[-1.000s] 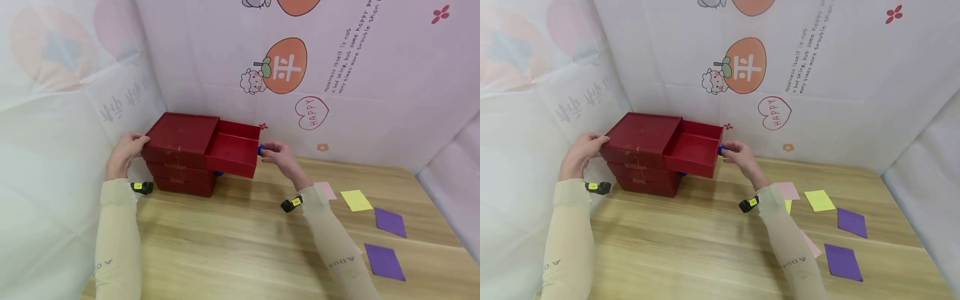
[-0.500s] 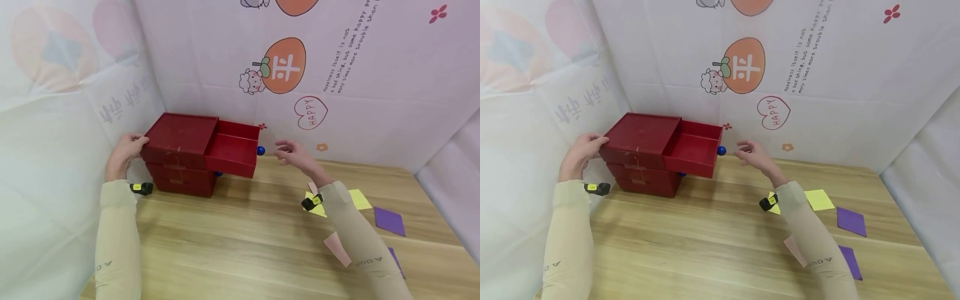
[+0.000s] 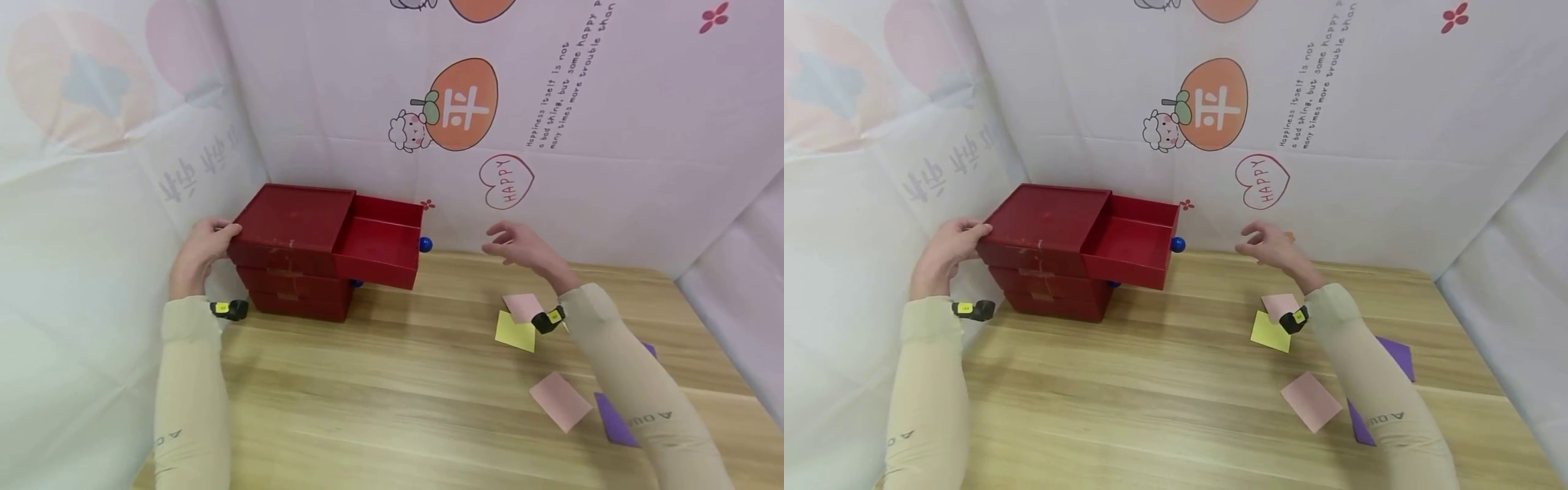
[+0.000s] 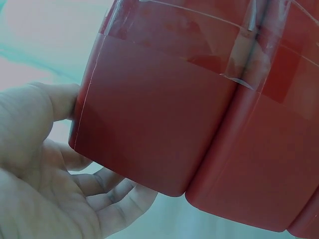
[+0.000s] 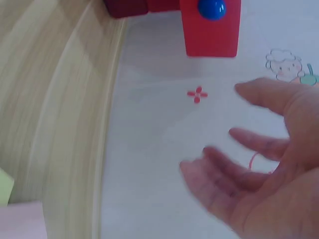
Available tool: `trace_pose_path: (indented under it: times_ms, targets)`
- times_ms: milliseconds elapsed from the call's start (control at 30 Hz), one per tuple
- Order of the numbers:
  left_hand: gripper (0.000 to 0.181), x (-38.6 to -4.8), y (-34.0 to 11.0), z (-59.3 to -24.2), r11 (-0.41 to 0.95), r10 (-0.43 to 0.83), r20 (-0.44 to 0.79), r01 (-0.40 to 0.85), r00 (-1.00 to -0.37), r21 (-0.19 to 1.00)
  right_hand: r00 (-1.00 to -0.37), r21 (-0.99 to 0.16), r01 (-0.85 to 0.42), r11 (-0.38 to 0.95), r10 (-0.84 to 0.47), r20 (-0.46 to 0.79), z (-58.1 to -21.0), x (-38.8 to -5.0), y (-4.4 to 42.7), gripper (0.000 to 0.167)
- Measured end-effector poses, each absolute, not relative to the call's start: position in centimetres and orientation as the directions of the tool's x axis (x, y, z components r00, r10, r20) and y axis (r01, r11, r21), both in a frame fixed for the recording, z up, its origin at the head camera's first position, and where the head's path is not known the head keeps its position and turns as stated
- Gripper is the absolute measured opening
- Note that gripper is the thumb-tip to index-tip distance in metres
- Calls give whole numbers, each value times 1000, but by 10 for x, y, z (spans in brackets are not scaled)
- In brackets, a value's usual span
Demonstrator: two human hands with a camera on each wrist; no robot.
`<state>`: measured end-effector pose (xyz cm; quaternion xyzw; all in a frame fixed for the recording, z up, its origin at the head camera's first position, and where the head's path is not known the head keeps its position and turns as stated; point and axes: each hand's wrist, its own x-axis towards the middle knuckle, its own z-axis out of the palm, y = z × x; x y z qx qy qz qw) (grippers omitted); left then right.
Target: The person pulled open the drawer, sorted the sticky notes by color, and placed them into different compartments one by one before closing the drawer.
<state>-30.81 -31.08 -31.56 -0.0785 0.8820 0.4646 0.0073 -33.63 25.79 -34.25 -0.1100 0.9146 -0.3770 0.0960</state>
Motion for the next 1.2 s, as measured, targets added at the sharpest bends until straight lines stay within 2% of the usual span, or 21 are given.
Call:
trace_pose_path:
  times_ms: [167, 367, 467, 633, 833, 933, 1067, 1200]
  targets:
    - [61, -308, -313, -315, 560, -122, -86, -140, -989, 817, -964, -610, -97, 787, -226, -139, -349, -336, 277, 55]
    - [62, -310, -312, -313, 564, -136, -101, -161, -985, 810, -967, -416, -164, 894, -230, -113, -364, -333, 299, 58]
    - [62, -310, -311, -312, 564, -135, -111, -168, -985, 808, -964, -373, -153, 915, -222, -149, -375, -331, 309, 61]
    - [61, -308, -311, -312, 562, -133, -114, -170, -985, 810, -945, -393, -96, 914, -207, -251, -392, -326, 321, 68]
    - [63, -308, -314, -314, 555, -113, -104, -149, -988, 818, -929, -415, -71, 907, -211, -303, -412, -321, 330, 67]
    - [63, -308, -314, -314, 553, -106, -98, -140, -990, 822, -928, -420, -80, 904, -222, -300, -418, -319, 332, 58]
    - [62, -308, -313, -315, 553, -106, -91, -135, -990, 822, -928, -444, -84, 892, -232, -291, -425, -318, 335, 34]
    - [62, -308, -312, -315, 557, -114, -87, -136, -990, 819, -927, -454, -60, 889, -219, -306, -433, -320, 339, 29]
